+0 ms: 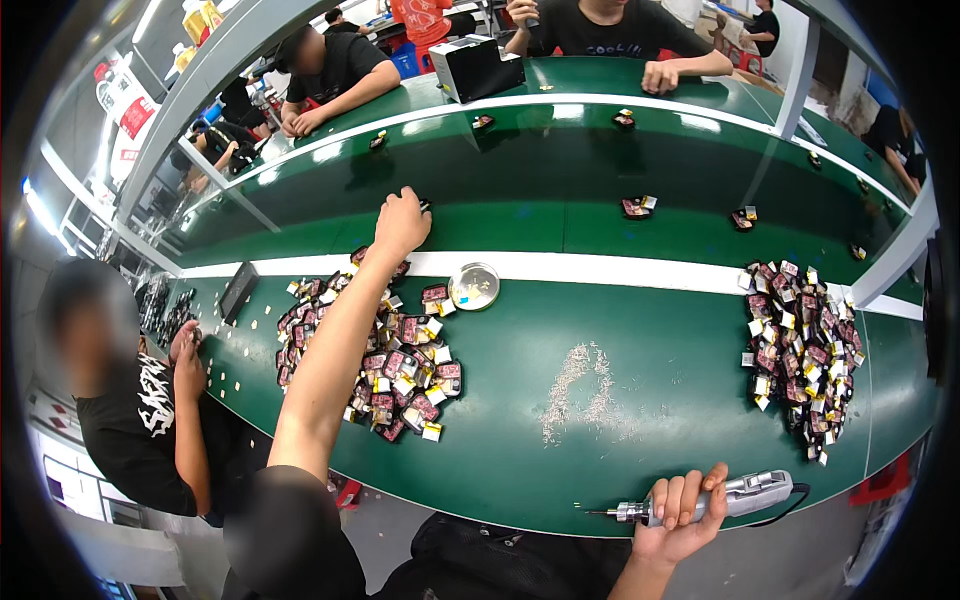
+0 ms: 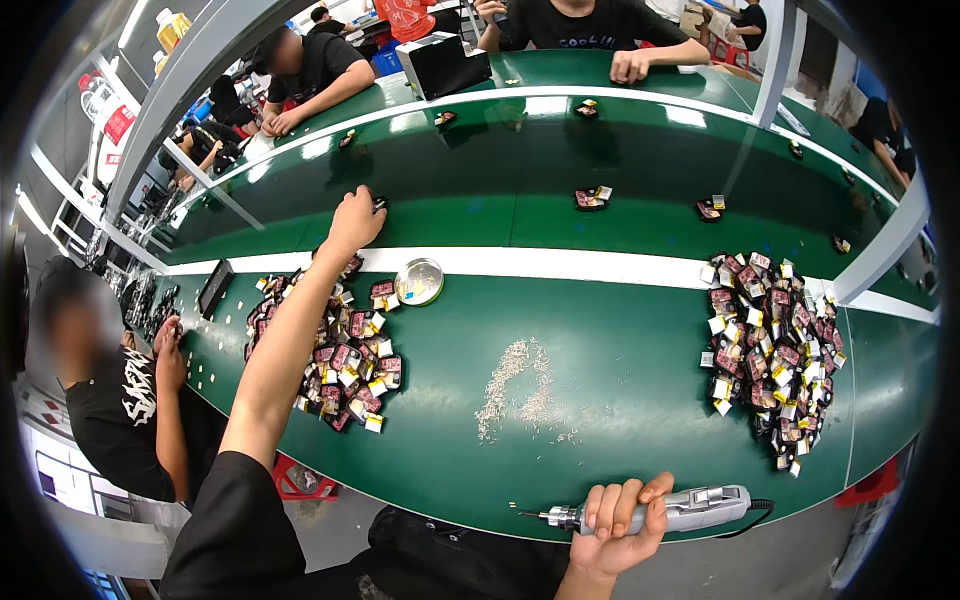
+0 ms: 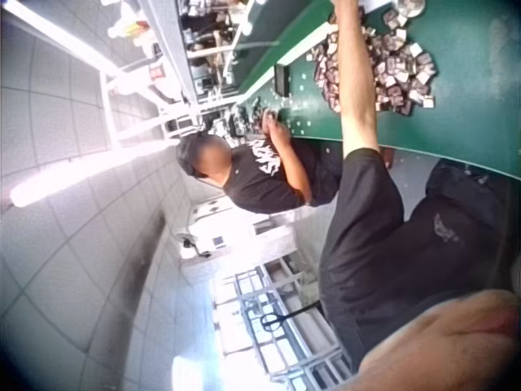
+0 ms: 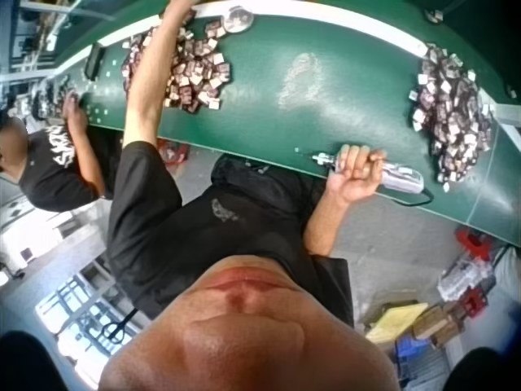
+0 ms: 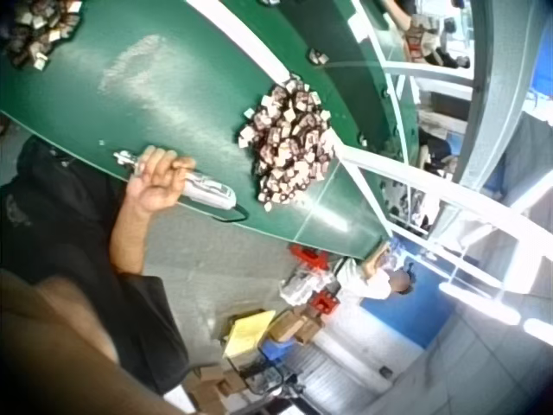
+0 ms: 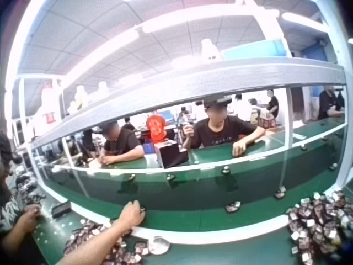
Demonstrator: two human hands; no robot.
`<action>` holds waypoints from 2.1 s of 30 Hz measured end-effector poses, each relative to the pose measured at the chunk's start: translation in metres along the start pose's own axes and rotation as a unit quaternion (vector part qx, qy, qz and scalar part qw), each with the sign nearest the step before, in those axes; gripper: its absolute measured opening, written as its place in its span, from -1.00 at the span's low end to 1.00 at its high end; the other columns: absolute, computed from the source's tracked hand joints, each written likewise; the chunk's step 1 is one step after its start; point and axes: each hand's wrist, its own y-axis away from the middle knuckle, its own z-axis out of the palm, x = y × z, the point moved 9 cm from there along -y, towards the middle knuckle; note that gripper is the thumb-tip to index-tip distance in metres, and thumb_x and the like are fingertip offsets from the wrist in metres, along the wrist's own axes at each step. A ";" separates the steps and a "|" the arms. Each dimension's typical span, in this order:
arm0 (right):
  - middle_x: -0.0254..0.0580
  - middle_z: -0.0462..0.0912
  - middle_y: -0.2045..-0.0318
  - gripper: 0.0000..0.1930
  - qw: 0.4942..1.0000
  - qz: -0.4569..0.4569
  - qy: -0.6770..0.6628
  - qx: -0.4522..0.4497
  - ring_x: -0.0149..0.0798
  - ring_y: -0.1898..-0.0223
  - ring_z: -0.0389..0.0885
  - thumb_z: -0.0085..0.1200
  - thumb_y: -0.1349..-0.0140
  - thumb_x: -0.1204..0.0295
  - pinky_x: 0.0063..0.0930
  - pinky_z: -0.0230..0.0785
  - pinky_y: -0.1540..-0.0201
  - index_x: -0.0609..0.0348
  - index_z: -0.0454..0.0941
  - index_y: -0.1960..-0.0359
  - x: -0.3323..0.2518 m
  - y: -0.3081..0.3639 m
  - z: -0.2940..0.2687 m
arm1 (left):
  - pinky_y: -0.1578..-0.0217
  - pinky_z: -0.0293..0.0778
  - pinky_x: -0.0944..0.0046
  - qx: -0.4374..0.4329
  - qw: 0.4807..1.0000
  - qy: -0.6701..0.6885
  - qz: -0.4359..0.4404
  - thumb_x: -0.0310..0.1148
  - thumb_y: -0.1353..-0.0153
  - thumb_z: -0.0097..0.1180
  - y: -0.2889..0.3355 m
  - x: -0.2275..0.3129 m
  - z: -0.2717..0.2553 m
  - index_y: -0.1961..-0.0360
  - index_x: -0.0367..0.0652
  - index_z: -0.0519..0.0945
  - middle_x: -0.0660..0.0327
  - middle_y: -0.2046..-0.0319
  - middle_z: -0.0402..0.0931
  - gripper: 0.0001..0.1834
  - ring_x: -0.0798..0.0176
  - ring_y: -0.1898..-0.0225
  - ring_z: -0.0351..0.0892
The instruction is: The person is using an electric screwdriver to assemble small electronic components on a factory assembly line.
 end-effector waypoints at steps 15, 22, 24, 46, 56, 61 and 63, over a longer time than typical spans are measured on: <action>-0.41 0.18 0.80 -0.84 1.000 0.017 -0.008 0.000 -0.49 0.81 0.13 -0.19 -0.37 0.33 -0.52 0.16 0.64 0.14 0.29 0.33 -0.003 -0.002 0.000 | -0.02 0.36 0.04 0.037 0.992 0.073 0.099 -0.49 -0.07 0.09 0.002 -0.011 -0.009 0.13 -0.43 0.57 -0.13 0.14 0.53 -0.68 -0.13 0.08 0.48; -0.43 0.17 0.78 -0.86 0.999 0.028 -0.017 -0.025 -0.50 0.77 0.13 -0.19 -0.36 0.34 -0.53 0.14 0.59 0.11 0.28 0.33 -0.004 -0.001 0.001 | -0.11 0.31 0.12 -0.013 0.912 0.202 0.356 -0.67 -0.05 0.05 0.206 0.124 -0.088 -0.06 -0.33 0.46 -0.02 -0.06 0.43 -0.53 -0.06 -0.08 0.41; -0.44 0.18 0.78 -0.87 0.999 0.025 -0.011 -0.023 -0.50 0.77 0.14 -0.19 -0.36 0.35 -0.52 0.16 0.59 0.11 0.29 0.32 -0.001 -0.003 0.001 | -0.10 0.32 0.04 -0.056 0.885 0.210 0.412 -0.70 0.09 0.13 0.275 0.140 -0.095 -0.01 -0.40 0.45 -0.02 -0.08 0.40 -0.48 -0.10 -0.09 0.38; -0.35 0.25 0.75 -0.93 0.978 0.187 0.082 -0.048 -0.42 0.77 0.22 -0.17 -0.29 0.42 -0.47 0.24 0.58 0.12 0.27 0.29 0.081 0.080 0.031 | 0.37 0.58 0.22 0.039 0.832 0.187 0.520 -0.57 0.29 0.11 0.385 0.180 -0.074 0.32 -0.57 0.53 -0.16 0.20 0.53 -0.61 -0.02 0.28 0.57; -0.35 0.22 0.75 -0.83 0.952 0.172 0.253 0.023 -0.46 0.75 0.16 -0.15 -0.28 0.27 -0.56 0.17 0.66 0.08 0.25 0.31 0.087 0.093 0.017 | 0.34 0.59 0.18 0.037 0.826 0.163 0.538 -0.53 0.43 0.00 0.395 0.192 -0.076 0.36 -0.60 0.53 -0.21 0.24 0.52 -0.53 -0.06 0.27 0.59; -0.35 0.23 0.76 -0.84 0.954 0.198 0.225 0.009 -0.44 0.80 0.14 -0.13 -0.28 0.30 -0.54 0.18 0.67 0.08 0.24 0.32 0.085 0.091 0.018 | 0.21 0.56 0.26 0.028 0.826 0.100 0.553 -0.43 0.28 0.04 0.401 0.196 -0.073 0.42 -0.55 0.59 -0.19 0.30 0.55 -0.62 -0.01 0.23 0.56; -0.37 0.23 0.77 -0.85 0.957 0.200 0.209 -0.033 -0.44 0.81 0.15 -0.13 -0.29 0.31 -0.53 0.19 0.67 0.08 0.23 0.31 0.078 0.084 0.022 | 0.19 0.56 0.25 0.013 0.827 0.098 0.554 -0.42 0.28 0.03 0.401 0.195 -0.072 0.40 -0.56 0.59 -0.20 0.28 0.55 -0.60 -0.02 0.22 0.55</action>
